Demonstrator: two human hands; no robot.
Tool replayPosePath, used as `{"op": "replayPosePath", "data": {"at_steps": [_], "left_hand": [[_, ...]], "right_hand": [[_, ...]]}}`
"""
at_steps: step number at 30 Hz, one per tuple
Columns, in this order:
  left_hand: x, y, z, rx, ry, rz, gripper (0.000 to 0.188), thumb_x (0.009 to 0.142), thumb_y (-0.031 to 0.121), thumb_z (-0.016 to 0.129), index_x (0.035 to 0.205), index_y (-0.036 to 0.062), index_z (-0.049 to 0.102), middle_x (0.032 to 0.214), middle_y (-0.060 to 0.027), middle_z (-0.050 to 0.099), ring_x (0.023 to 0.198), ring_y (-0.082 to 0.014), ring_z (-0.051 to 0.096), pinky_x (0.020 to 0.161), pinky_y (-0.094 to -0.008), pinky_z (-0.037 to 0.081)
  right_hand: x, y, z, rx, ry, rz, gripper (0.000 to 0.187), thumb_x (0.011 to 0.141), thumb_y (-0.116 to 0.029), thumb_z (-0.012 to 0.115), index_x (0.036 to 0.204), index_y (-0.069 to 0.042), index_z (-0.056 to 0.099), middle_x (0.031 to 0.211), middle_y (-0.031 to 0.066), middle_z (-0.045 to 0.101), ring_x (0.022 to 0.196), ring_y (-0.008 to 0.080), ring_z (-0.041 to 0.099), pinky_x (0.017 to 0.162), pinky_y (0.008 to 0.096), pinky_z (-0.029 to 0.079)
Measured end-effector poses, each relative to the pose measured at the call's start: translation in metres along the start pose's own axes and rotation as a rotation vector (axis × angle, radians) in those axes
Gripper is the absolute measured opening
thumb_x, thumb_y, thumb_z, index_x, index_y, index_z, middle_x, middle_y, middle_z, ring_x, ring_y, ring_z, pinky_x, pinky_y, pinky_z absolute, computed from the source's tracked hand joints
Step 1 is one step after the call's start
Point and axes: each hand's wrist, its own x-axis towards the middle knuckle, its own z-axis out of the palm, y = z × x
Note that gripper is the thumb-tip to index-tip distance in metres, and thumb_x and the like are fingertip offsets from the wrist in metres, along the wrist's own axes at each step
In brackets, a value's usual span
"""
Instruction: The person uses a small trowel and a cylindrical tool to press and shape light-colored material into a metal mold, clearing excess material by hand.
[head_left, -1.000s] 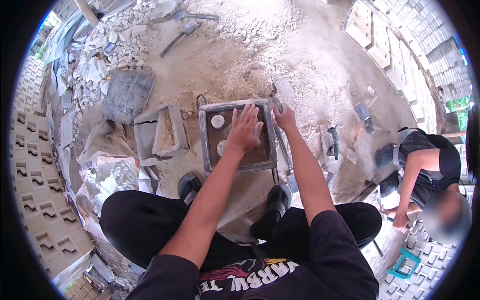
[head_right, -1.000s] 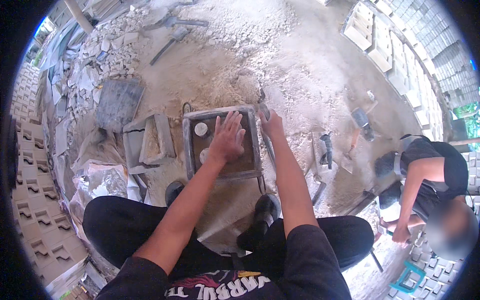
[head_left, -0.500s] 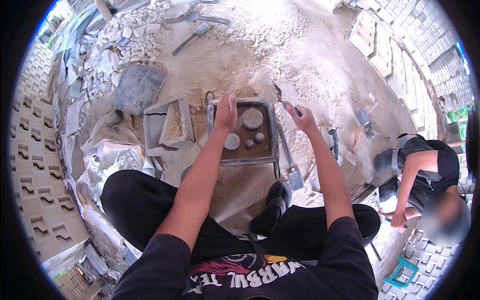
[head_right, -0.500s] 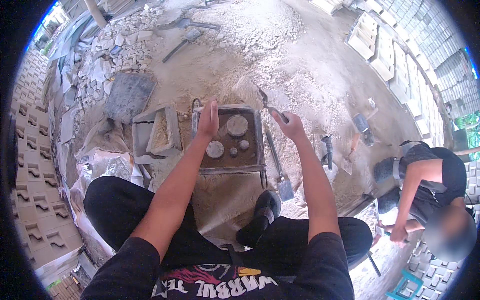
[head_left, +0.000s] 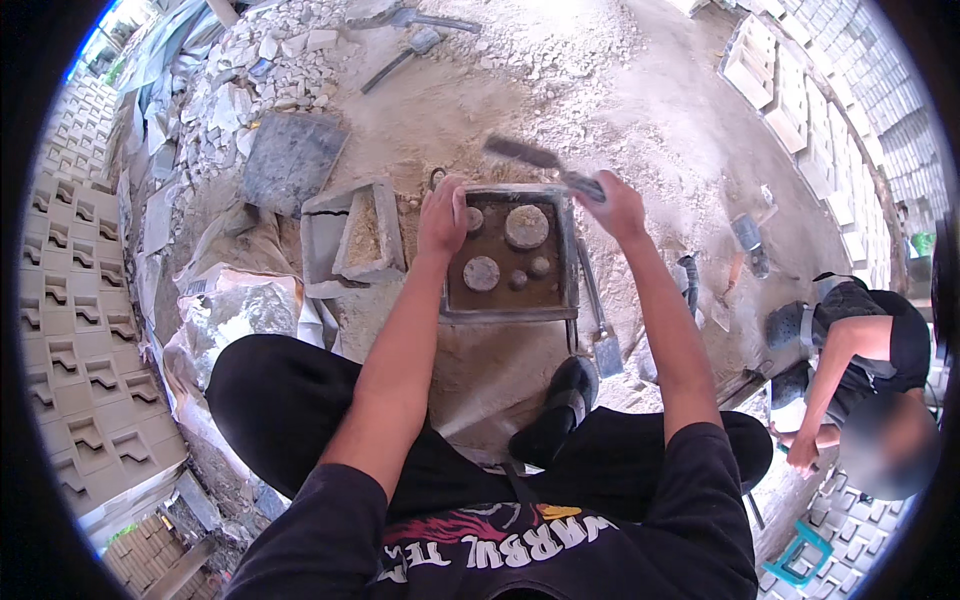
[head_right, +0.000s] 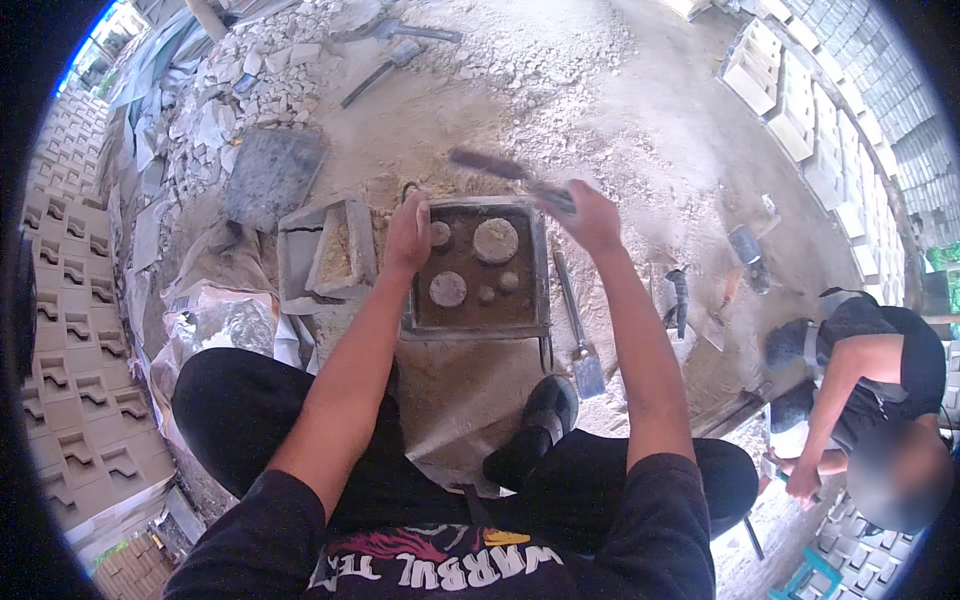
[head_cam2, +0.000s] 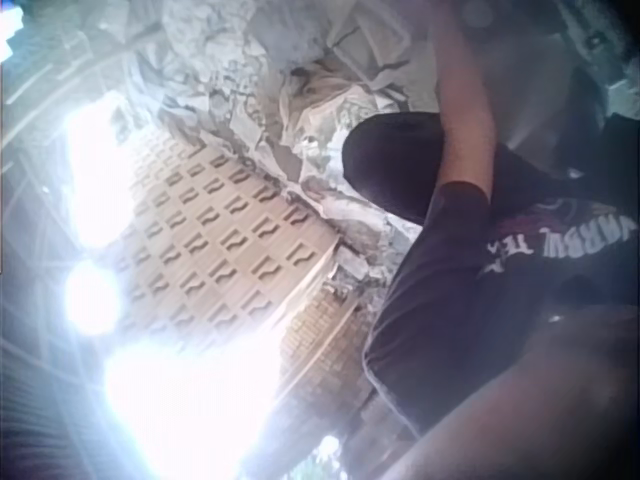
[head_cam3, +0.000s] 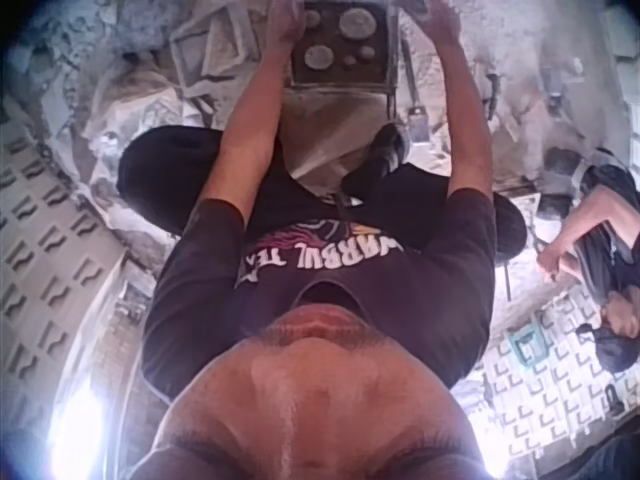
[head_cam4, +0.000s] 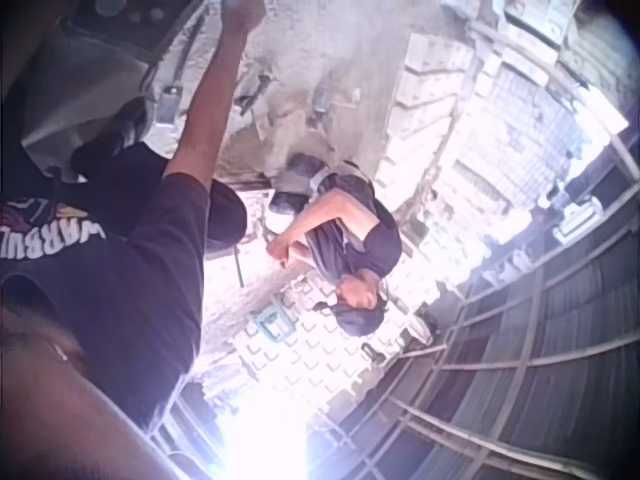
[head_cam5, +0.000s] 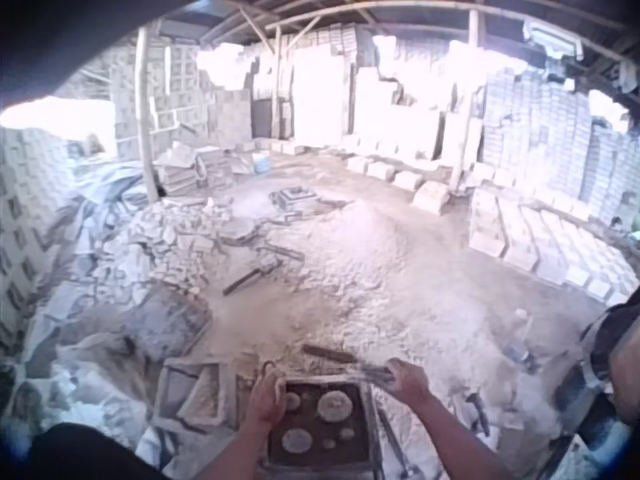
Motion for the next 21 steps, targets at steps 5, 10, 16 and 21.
{"op": "replayPosePath", "data": {"at_steps": [5,10,16,21], "left_hand": [[0.001,0.002,0.007,0.007,-0.017,0.021,0.040,0.100,0.029,0.033,0.120,0.0000,0.052,0.125,-0.0227,0.053,0.124,-0.0375,0.045,0.105,-0.0446,0.034],[0.004,0.001,0.009,0.035,-0.040,0.011,0.039,0.099,0.028,0.035,0.120,-0.0004,0.052,0.125,-0.0233,0.053,0.125,-0.0388,0.043,0.106,-0.0454,0.033],[0.006,0.005,0.010,0.050,-0.052,0.026,0.039,0.099,0.028,0.036,0.120,-0.0008,0.052,0.126,-0.0240,0.053,0.125,-0.0391,0.043,0.105,-0.0456,0.033],[0.004,-0.002,0.007,0.059,-0.044,0.021,0.039,0.098,0.028,0.037,0.119,-0.0008,0.053,0.126,-0.0241,0.052,0.126,-0.0383,0.043,0.105,-0.0453,0.033]], "right_hand": [[-0.002,0.066,0.028,-0.092,0.039,0.572,0.063,0.086,-0.064,0.050,0.102,-0.003,0.061,0.090,0.0226,0.066,0.084,0.0341,0.067,0.073,0.0449,0.051],[-0.007,0.089,0.077,0.060,0.043,0.730,0.074,0.088,-0.065,0.045,0.114,0.003,0.057,0.095,0.0271,0.065,0.100,0.0425,0.061,0.086,0.0454,0.048],[-0.009,0.079,0.109,0.166,-0.125,0.355,0.060,0.089,-0.059,0.047,0.089,0.000,0.061,0.083,0.0274,0.062,0.083,0.0443,0.061,0.073,0.0459,0.048],[-0.009,0.079,0.111,0.312,-0.184,0.478,0.071,0.084,-0.067,0.049,0.093,0.001,0.065,0.087,0.0270,0.064,0.089,0.0402,0.063,0.078,0.0434,0.047]]}}
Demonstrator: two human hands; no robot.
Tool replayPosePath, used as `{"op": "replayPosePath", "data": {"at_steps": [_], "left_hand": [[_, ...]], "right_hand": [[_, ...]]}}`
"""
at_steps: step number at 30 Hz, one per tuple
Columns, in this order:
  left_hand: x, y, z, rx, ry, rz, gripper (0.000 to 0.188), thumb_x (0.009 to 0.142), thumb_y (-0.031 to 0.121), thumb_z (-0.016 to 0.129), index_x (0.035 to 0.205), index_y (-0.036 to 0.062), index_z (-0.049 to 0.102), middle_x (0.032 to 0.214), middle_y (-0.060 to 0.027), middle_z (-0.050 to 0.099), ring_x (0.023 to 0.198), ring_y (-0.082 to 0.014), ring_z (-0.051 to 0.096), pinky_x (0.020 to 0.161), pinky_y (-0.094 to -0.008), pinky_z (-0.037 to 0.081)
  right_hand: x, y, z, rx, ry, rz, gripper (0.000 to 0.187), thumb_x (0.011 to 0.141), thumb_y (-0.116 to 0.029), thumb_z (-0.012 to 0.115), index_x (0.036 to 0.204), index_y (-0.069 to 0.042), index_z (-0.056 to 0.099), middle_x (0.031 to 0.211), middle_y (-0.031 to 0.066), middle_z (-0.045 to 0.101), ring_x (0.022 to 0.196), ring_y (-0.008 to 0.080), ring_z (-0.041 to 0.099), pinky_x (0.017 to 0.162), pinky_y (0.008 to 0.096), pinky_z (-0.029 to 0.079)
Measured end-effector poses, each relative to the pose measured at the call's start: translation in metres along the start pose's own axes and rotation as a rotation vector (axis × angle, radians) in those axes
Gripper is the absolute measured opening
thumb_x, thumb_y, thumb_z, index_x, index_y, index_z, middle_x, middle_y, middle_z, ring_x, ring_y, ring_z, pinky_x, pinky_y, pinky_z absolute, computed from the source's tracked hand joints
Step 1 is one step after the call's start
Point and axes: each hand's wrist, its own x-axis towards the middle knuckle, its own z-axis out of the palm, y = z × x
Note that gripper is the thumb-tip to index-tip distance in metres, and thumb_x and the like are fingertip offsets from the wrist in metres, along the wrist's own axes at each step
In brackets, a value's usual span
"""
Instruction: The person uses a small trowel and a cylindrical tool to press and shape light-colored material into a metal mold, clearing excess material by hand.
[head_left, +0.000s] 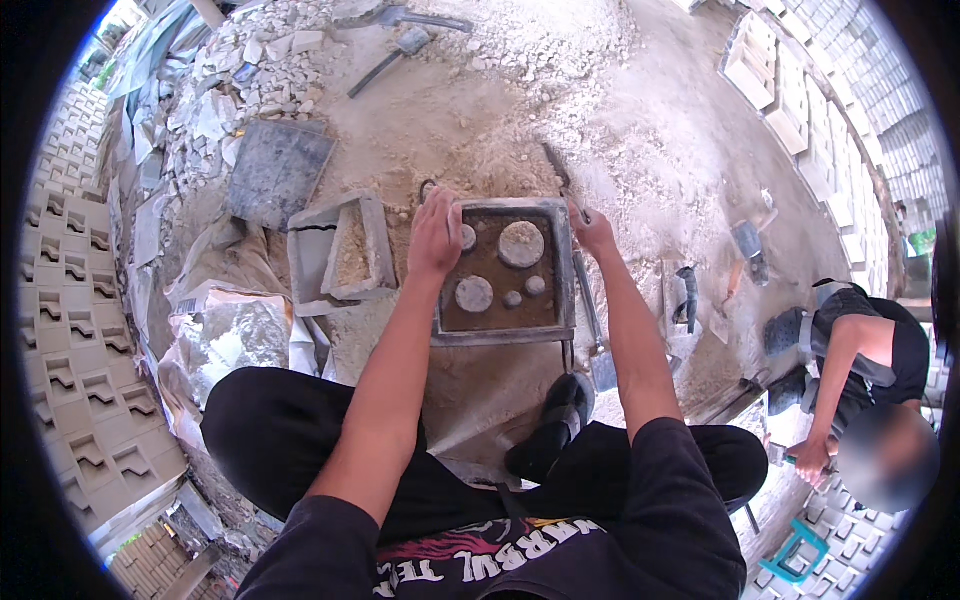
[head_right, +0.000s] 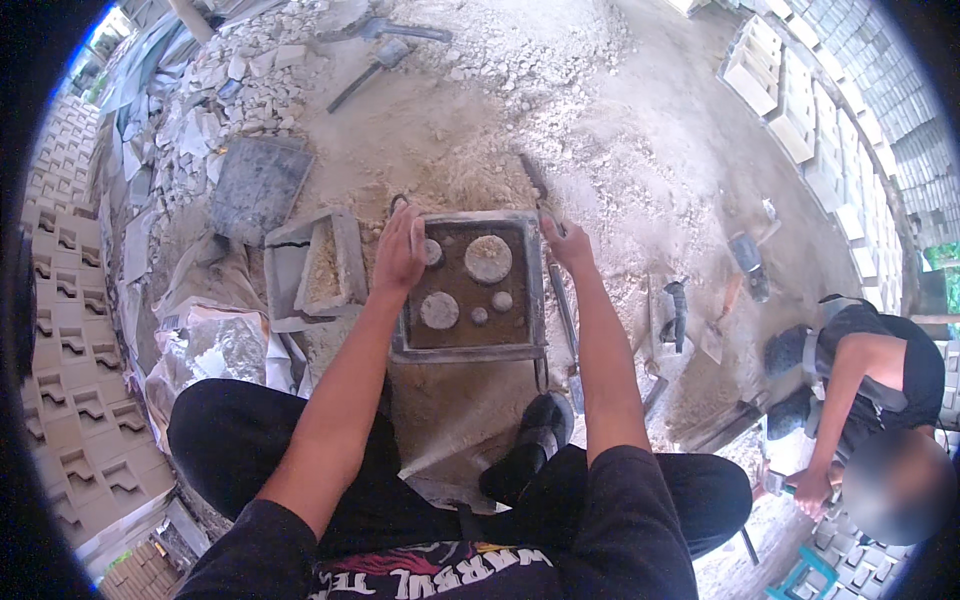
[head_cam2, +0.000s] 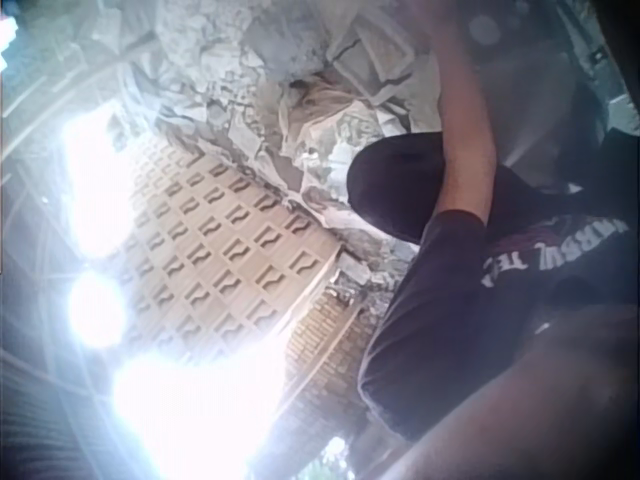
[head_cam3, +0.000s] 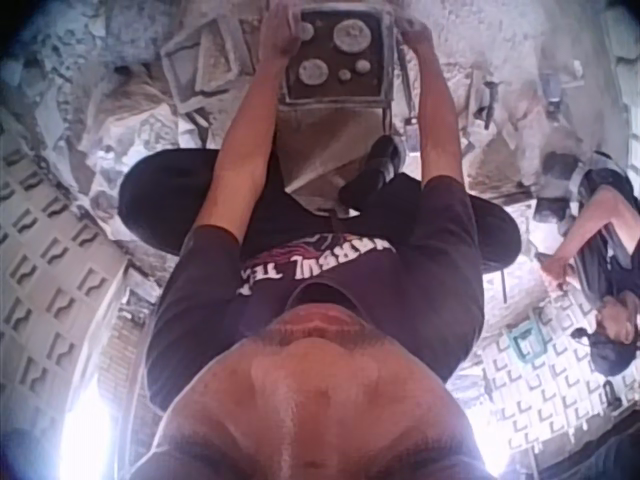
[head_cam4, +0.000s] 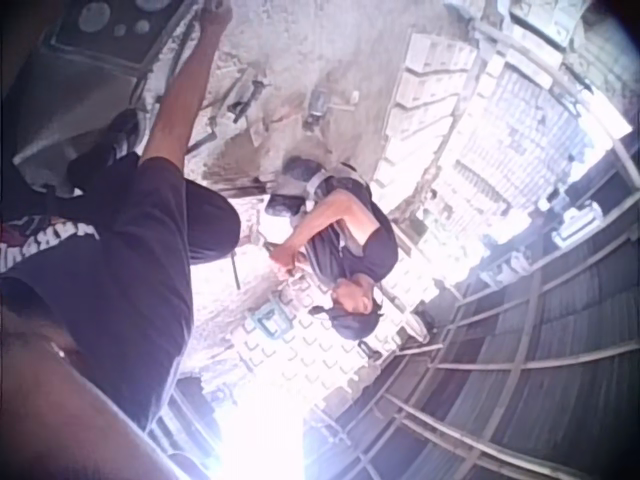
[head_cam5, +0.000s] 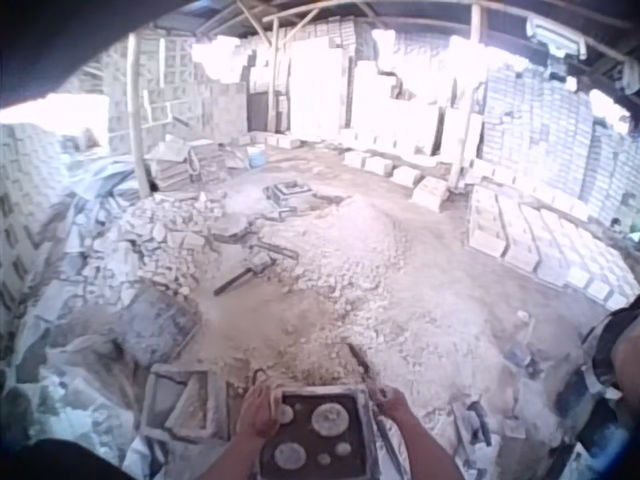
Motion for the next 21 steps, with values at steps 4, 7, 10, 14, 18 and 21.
{"op": "replayPosePath", "data": {"at_steps": [4,7,10,14,18,21], "left_hand": [[-0.002,0.002,-0.002,0.035,-0.011,-0.026,0.039,0.099,0.028,0.036,0.121,0.0002,0.052,0.128,-0.0228,0.052,0.127,-0.0372,0.042,0.106,-0.0458,0.032],[0.000,0.007,0.000,0.006,-0.031,-0.040,0.041,0.099,0.030,0.035,0.123,0.0019,0.052,0.131,-0.0205,0.050,0.129,-0.0352,0.041,0.107,-0.0453,0.031],[-0.003,0.012,-0.002,0.007,-0.019,-0.046,0.043,0.100,0.033,0.032,0.123,0.0032,0.051,0.133,-0.0187,0.049,0.131,-0.0332,0.039,0.108,-0.0443,0.030],[-0.014,0.003,-0.007,-0.022,-0.031,-0.052,0.049,0.101,0.035,0.026,0.129,0.0029,0.049,0.136,-0.0176,0.048,0.133,-0.0311,0.037,0.110,-0.0424,0.028],[-0.029,0.000,0.000,-0.292,0.063,-0.100,0.055,0.101,0.037,0.019,0.132,0.0014,0.049,0.138,-0.0186,0.046,0.135,-0.0296,0.036,0.111,-0.0402,0.026],[-0.032,-0.015,-0.007,-0.583,0.100,-0.234,0.059,0.101,0.038,0.015,0.130,0.0002,0.050,0.138,-0.0213,0.045,0.135,-0.0301,0.036,0.111,-0.0401,0.026]], "right_hand": [[-0.003,0.000,0.000,0.086,-0.029,0.114,0.075,0.083,-0.070,0.048,0.089,0.003,0.064,0.084,0.0252,0.064,0.088,0.0392,0.063,0.079,0.0422,0.047],[-0.004,0.002,-0.010,0.077,0.091,0.067,0.067,0.083,-0.068,0.051,0.075,-0.002,0.058,0.066,0.0117,0.057,0.060,0.0220,0.055,0.056,0.0341,0.043],[-0.016,-0.014,-0.029,0.113,0.098,0.082,0.072,0.084,-0.071,0.047,0.073,0.000,0.058,0.066,0.0132,0.058,0.063,0.0224,0.057,0.062,0.0372,0.046],[-0.052,-0.070,-0.060,0.197,-0.016,0.150,0.074,0.085,-0.073,0.043,0.073,-0.002,0.060,0.065,0.0098,0.060,0.063,0.0206,0.060,0.064,0.0389,0.049],[-0.098,-0.093,-0.061,0.185,-0.033,0.113,0.071,0.086,-0.069,0.044,0.075,-0.001,0.060,0.066,0.0107,0.062,0.068,0.0225,0.063,0.067,0.0383,0.049],[-0.151,-0.123,-0.030,0.195,-0.067,0.115,0.073,0.088,-0.067,0.042,0.084,0.003,0.063,0.075,0.0167,0.065,0.076,0.0278,0.065,0.074,0.0403,0.049]]}}
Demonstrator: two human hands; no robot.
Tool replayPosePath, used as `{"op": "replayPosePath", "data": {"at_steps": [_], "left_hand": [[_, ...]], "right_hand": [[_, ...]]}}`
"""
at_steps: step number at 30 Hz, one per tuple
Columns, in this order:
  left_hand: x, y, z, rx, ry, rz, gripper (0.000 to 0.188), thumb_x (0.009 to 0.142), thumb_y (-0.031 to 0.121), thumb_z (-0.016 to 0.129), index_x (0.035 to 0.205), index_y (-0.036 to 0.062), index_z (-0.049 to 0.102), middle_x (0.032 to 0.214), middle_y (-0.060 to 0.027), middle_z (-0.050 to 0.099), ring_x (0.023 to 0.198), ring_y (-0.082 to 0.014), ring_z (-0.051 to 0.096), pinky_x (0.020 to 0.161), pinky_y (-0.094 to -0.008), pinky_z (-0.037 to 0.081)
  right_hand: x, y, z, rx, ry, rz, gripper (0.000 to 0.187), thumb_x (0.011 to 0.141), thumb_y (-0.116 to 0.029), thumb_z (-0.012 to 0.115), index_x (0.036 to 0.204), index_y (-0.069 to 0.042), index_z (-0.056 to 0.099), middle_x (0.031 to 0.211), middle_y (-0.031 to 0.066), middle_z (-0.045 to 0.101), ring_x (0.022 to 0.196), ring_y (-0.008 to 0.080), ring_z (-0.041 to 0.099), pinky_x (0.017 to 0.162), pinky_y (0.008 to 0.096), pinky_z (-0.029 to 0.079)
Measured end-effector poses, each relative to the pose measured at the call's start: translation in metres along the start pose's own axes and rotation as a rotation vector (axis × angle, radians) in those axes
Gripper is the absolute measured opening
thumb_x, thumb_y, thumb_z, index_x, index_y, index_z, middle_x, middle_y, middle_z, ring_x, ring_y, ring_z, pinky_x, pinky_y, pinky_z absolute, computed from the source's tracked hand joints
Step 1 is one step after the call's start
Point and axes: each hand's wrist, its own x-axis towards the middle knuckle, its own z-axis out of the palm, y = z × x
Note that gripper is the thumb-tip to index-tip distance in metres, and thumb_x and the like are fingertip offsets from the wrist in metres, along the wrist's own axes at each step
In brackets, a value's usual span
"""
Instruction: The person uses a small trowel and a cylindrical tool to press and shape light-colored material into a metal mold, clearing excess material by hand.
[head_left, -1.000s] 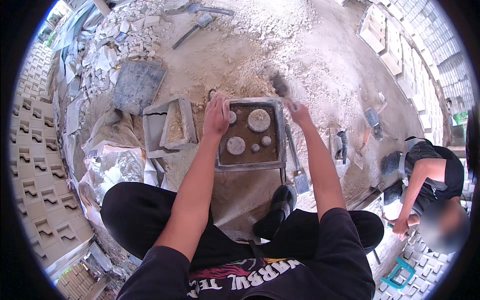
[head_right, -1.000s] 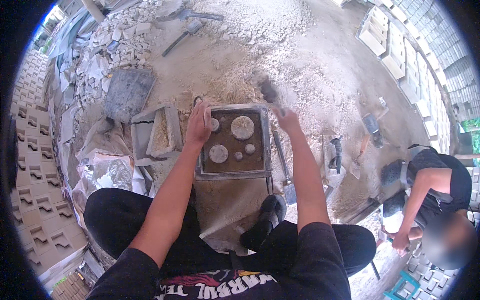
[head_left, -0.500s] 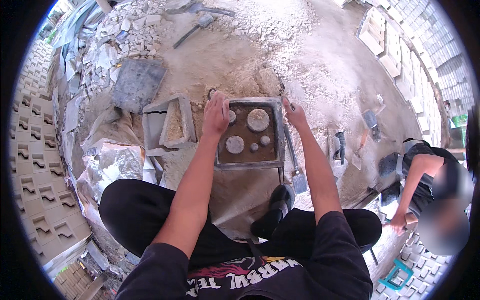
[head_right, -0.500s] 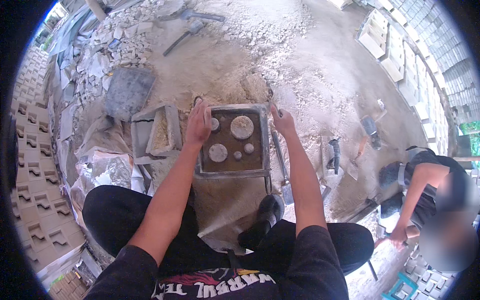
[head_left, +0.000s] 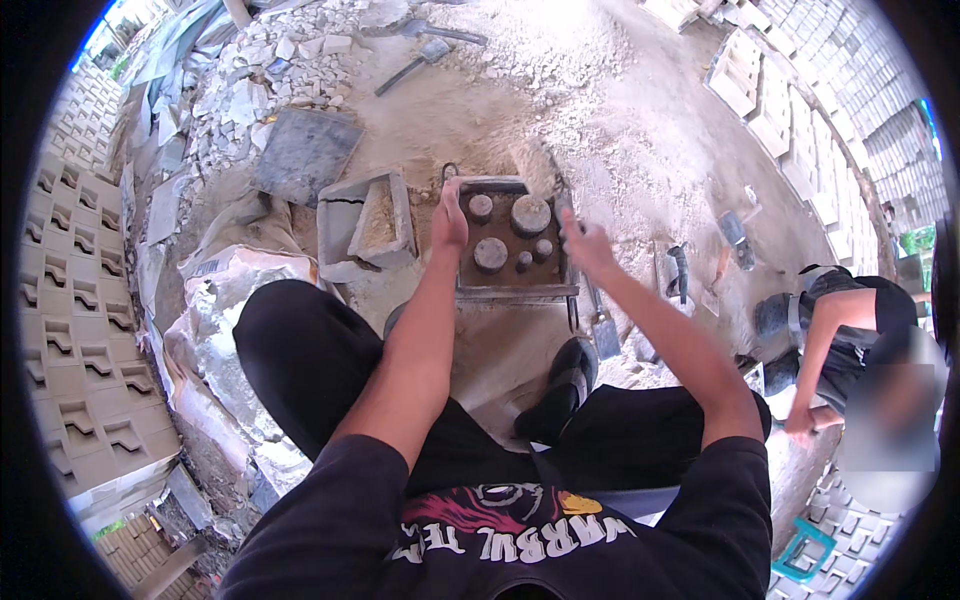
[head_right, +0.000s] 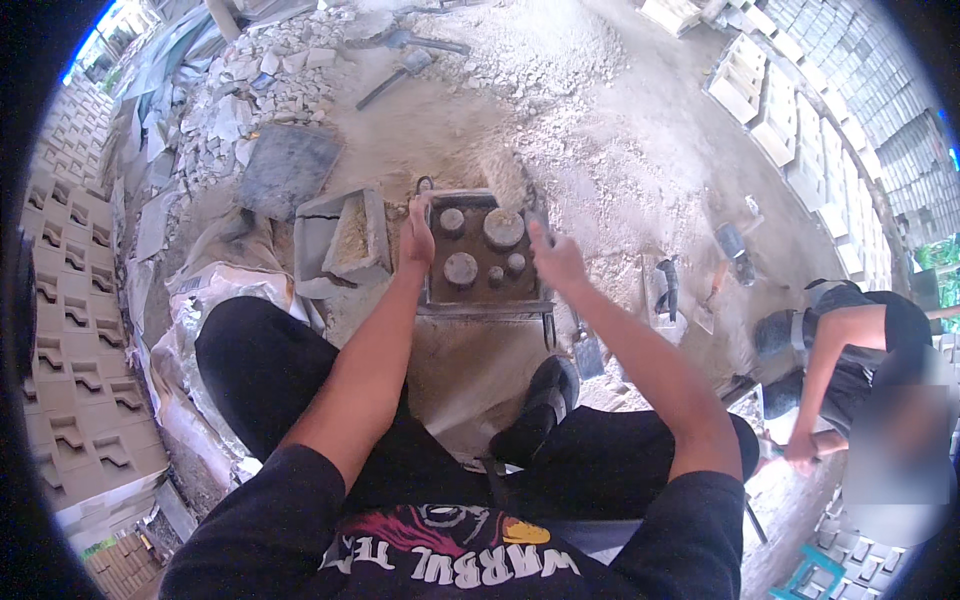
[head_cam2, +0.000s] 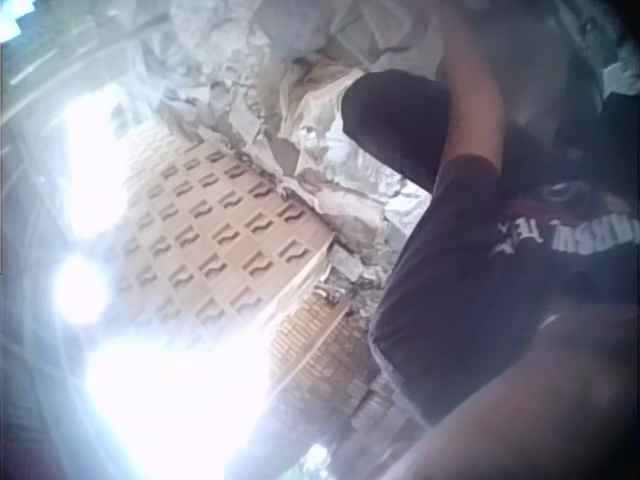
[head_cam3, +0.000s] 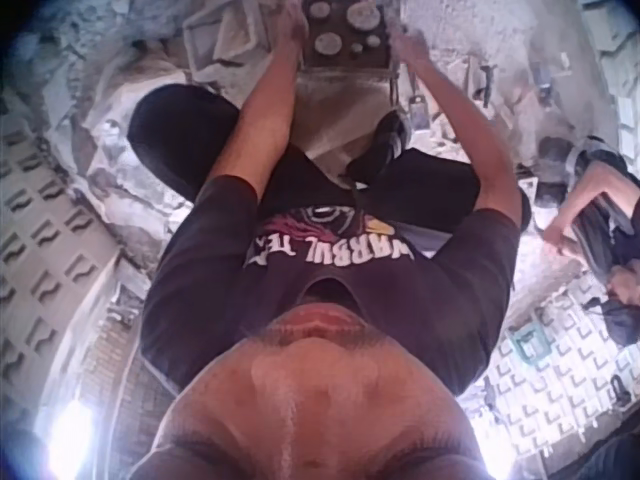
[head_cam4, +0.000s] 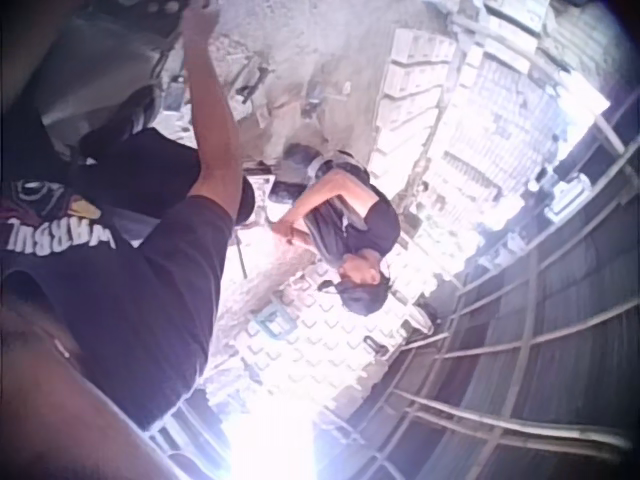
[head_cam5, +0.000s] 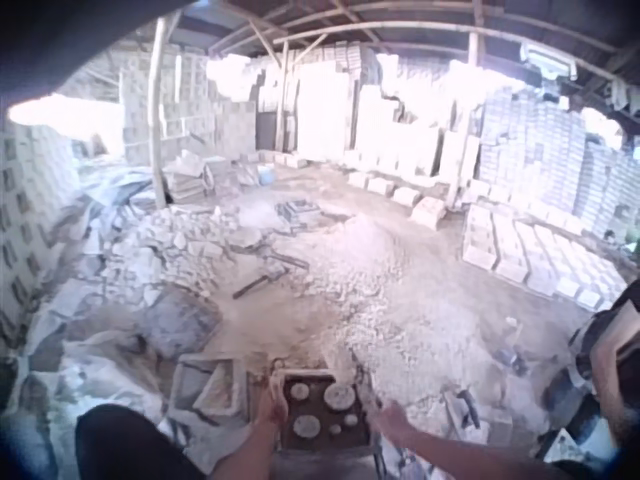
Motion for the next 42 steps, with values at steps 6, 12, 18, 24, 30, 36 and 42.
{"op": "replayPosePath", "data": {"at_steps": [6,12,18,24,30,36,42], "left_hand": [[-0.022,0.029,0.017,0.134,-0.050,-0.118,0.059,0.101,0.039,0.016,0.134,-0.0003,0.045,0.139,-0.0238,0.042,0.134,-0.0355,0.035,0.111,-0.0414,0.027],[-0.040,0.007,0.011,0.360,-0.132,0.143,0.056,0.101,0.036,0.022,0.137,-0.0032,0.040,0.142,-0.0228,0.040,0.136,-0.0362,0.031,0.114,-0.0407,0.023],[-0.045,-0.007,-0.003,0.543,-0.181,0.195,0.058,0.100,0.038,0.026,0.140,-0.0024,0.036,0.147,-0.0204,0.034,0.140,-0.0306,0.024,0.115,-0.0427,0.018],[-0.036,0.026,0.017,0.955,-0.230,0.233,0.069,0.095,0.049,0.034,0.143,-0.0004,0.031,0.150,-0.0201,0.029,0.143,-0.0285,0.020,0.116,-0.0509,0.009],[-0.055,0.042,0.037,0.980,-0.554,0.536,0.075,0.091,0.055,0.042,0.145,0.0042,0.031,0.151,-0.0208,0.024,0.143,-0.0299,0.018,0.116,-0.0518,0.006],[-0.015,0.042,0.040,1.010,-0.310,0.304,0.069,0.094,0.048,0.040,0.146,0.0048,0.028,0.153,-0.0136,0.024,0.143,-0.0262,0.019,0.114,-0.0566,0.005],[0.001,0.047,0.042,1.043,-0.291,0.261,0.074,0.090,0.054,0.044,0.144,0.0047,0.031,0.152,-0.0139,0.027,0.143,-0.0260,0.021,0.114,-0.0554,0.007]], "right_hand": [[-0.087,0.001,0.066,-0.110,0.107,-0.104,0.060,0.092,-0.055,0.046,0.088,0.004,0.057,0.086,0.0322,0.062,0.091,0.0482,0.059,0.079,0.0504,0.045],[-0.142,0.001,0.099,-0.053,0.082,-0.203,0.035,0.091,-0.025,0.058,0.106,0.003,0.043,0.091,0.0333,0.058,0.093,0.0508,0.056,0.079,0.0534,0.042],[-0.078,-0.017,0.055,-0.015,0.337,-0.331,0.038,0.094,-0.028,0.052,0.110,0.006,0.043,0.097,0.0327,0.058,0.092,0.0478,0.058,0.080,0.0511,0.044],[0.020,0.002,-0.028,-0.165,0.392,-0.019,0.066,0.090,-0.052,0.049,0.103,0.012,0.053,0.098,0.0348,0.061,0.100,0.0468,0.059,0.086,0.0483,0.046],[0.086,0.057,-0.055,-0.424,0.268,0.003,0.082,0.084,-0.067,0.049,0.092,0.013,0.061,0.095,0.0356,0.062,0.097,0.0441,0.062,0.086,0.0445,0.047],[0.161,0.087,-0.040,-0.303,0.352,0.083,0.085,0.086,-0.069,0.042,0.093,0.013,0.062,0.085,0.0312,0.064,0.082,0.0388,0.066,0.075,0.0446,0.051],[0.225,0.101,-0.003,-0.206,0.298,0.120,0.081,0.088,-0.069,0.040,0.099,0.008,0.061,0.075,0.0224,0.065,0.058,0.0279,0.065,0.056,0.0406,0.051]]}}
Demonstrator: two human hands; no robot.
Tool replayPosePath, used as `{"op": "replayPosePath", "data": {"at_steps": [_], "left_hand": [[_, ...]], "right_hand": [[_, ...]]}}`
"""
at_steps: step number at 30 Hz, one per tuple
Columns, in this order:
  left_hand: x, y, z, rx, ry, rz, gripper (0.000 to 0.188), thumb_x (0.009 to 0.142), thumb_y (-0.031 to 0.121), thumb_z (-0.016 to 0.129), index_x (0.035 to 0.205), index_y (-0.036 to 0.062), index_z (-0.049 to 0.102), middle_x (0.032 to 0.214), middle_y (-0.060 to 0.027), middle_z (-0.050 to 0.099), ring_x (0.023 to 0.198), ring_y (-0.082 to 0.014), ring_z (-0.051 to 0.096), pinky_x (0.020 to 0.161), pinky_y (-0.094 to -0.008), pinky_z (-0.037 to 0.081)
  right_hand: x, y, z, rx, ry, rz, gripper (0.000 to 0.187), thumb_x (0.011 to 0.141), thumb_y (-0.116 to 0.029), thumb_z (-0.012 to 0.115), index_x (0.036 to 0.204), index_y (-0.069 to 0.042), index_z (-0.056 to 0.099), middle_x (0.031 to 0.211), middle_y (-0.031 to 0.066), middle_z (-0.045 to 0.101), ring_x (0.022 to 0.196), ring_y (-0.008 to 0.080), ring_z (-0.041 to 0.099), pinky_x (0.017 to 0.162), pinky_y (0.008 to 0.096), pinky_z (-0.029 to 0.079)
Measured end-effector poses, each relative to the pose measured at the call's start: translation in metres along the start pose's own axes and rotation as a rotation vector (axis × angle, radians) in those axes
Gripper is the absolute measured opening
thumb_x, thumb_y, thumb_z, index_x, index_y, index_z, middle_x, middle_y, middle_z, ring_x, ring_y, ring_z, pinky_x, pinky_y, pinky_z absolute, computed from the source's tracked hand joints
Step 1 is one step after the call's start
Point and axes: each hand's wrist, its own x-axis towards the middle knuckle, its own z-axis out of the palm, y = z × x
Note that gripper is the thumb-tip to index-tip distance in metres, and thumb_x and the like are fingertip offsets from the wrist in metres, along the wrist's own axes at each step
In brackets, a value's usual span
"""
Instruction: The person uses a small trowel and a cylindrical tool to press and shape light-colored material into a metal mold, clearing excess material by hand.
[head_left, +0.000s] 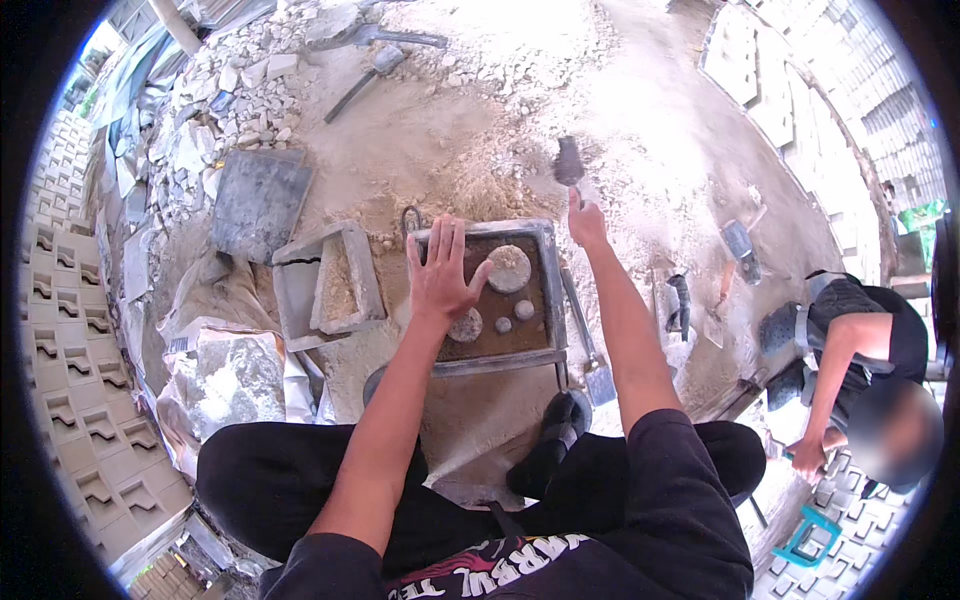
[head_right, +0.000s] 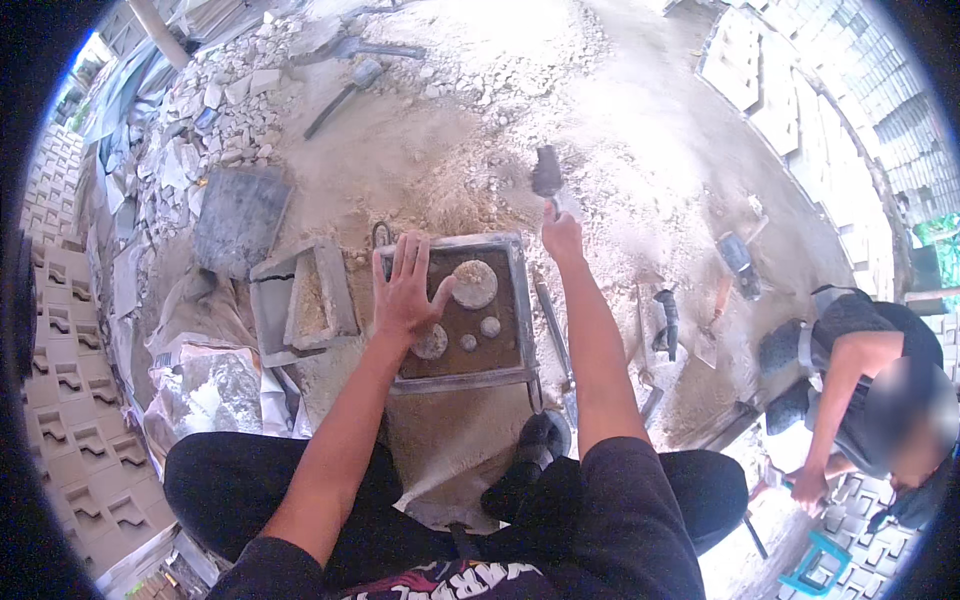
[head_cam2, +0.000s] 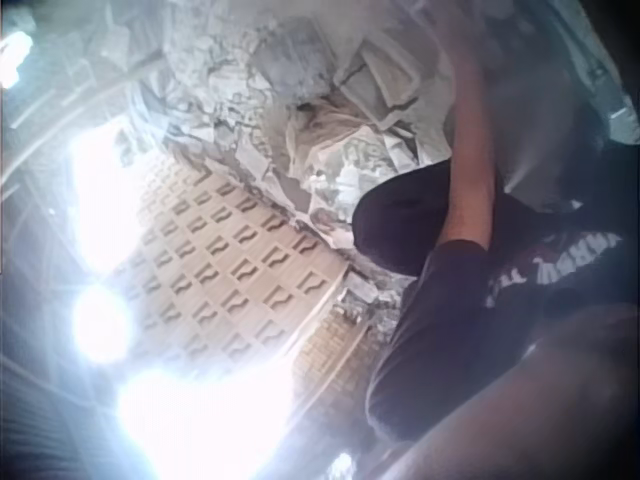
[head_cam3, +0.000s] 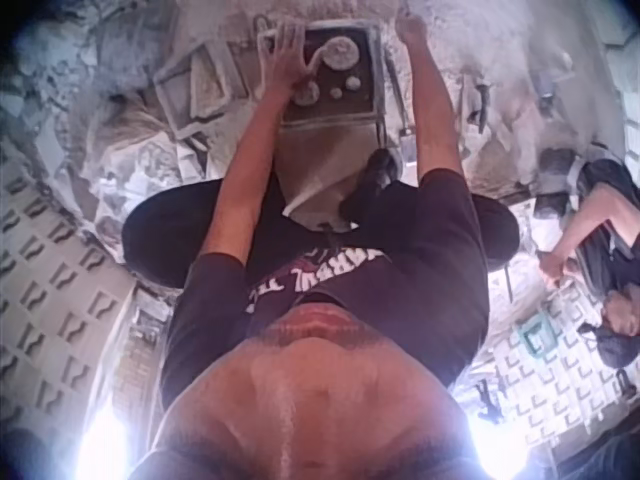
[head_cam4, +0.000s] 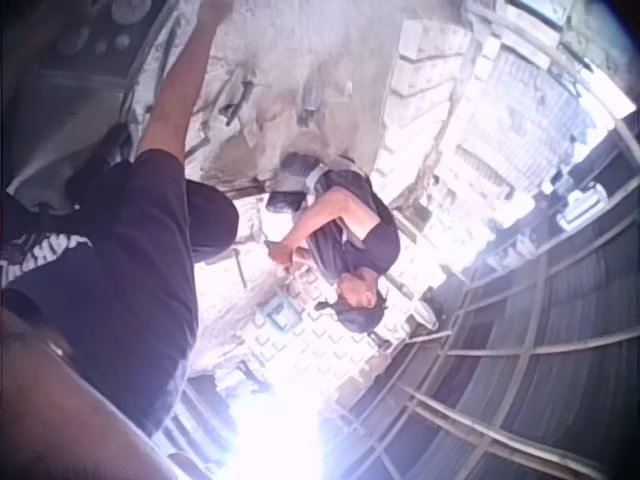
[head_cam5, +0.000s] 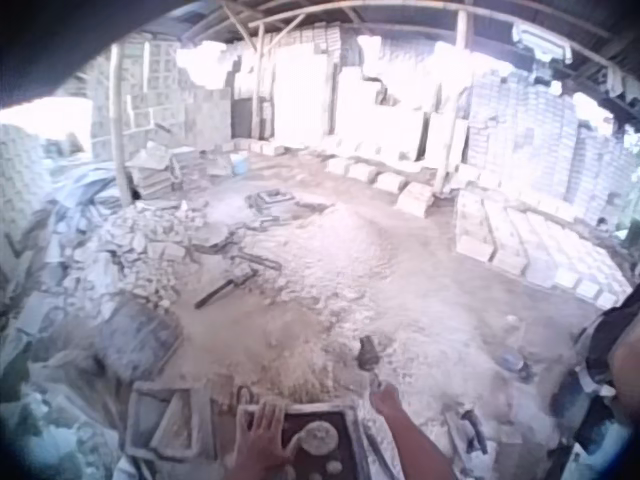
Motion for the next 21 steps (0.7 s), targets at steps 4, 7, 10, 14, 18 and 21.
{"op": "replayPosePath", "data": {"at_steps": [4,7,10,14,18,21], "left_hand": [[0.005,0.004,0.003,-0.010,-0.001,0.017,0.077,0.089,0.058,0.045,0.144,0.0051,0.031,0.151,-0.0127,0.028,0.142,-0.0246,0.021,0.114,-0.0548,0.007],[0.002,-0.003,0.001,0.022,-0.011,0.002,0.078,0.088,0.058,0.044,0.144,0.0051,0.031,0.150,-0.0127,0.029,0.142,-0.0247,0.021,0.114,-0.0549,0.007],[0.002,0.000,-0.001,0.019,-0.009,0.011,0.078,0.088,0.058,0.044,0.144,0.0051,0.030,0.150,-0.0126,0.029,0.142,-0.0248,0.021,0.114,-0.0551,0.007],[0.001,0.001,-0.003,0.004,-0.005,0.016,0.076,0.089,0.057,0.044,0.144,0.0046,0.031,0.150,-0.0127,0.030,0.142,-0.0250,0.021,0.114,-0.0551,0.007],[-0.001,0.001,-0.001,-0.007,0.015,0.027,0.068,0.093,0.050,0.040,0.143,0.0044,0.032,0.149,-0.0128,0.032,0.142,-0.0251,0.023,0.113,-0.0553,0.008],[-0.003,-0.003,0.002,-0.097,0.038,0.024,0.060,0.096,0.045,0.035,0.141,0.0042,0.037,0.147,-0.0135,0.036,0.140,-0.0256,0.027,0.113,-0.0558,0.008]], "right_hand": [[0.013,-0.002,0.015,-0.009,-0.174,-0.280,0.071,0.089,-0.066,0.041,0.098,0.000,0.064,0.075,0.0185,0.065,0.056,0.0273,0.063,0.058,0.0386,0.050],[-0.007,-0.030,0.023,0.107,-0.181,-0.278,0.066,0.090,-0.063,0.045,0.086,0.001,0.062,0.071,0.0145,0.062,0.053,0.0207,0.059,0.054,0.0348,0.048],[-0.004,-0.028,0.000,0.233,-0.416,-0.139,0.064,0.089,-0.063,0.048,0.084,0.000,0.060,0.067,0.0093,0.057,0.050,0.0157,0.055,0.048,0.0316,0.044],[-0.025,-0.032,-0.021,0.513,-0.421,-0.025,0.062,0.088,-0.063,0.050,0.090,-0.002,0.058,0.062,0.0030,0.051,0.046,0.0103,0.046,0.042,0.0277,0.037],[-0.049,-0.031,-0.052,0.585,-0.472,0.002,0.060,0.088,-0.063,0.050,0.093,-0.003,0.056,0.060,0.0008,0.047,0.043,0.0080,0.041,0.039,0.0258,0.033],[-0.086,-0.043,-0.082,0.627,-0.480,-0.006,0.060,0.088,-0.064,0.050,0.092,-0.004,0.054,0.059,0.0000,0.046,0.041,0.0076,0.040,0.039,0.0251,0.034]]}}
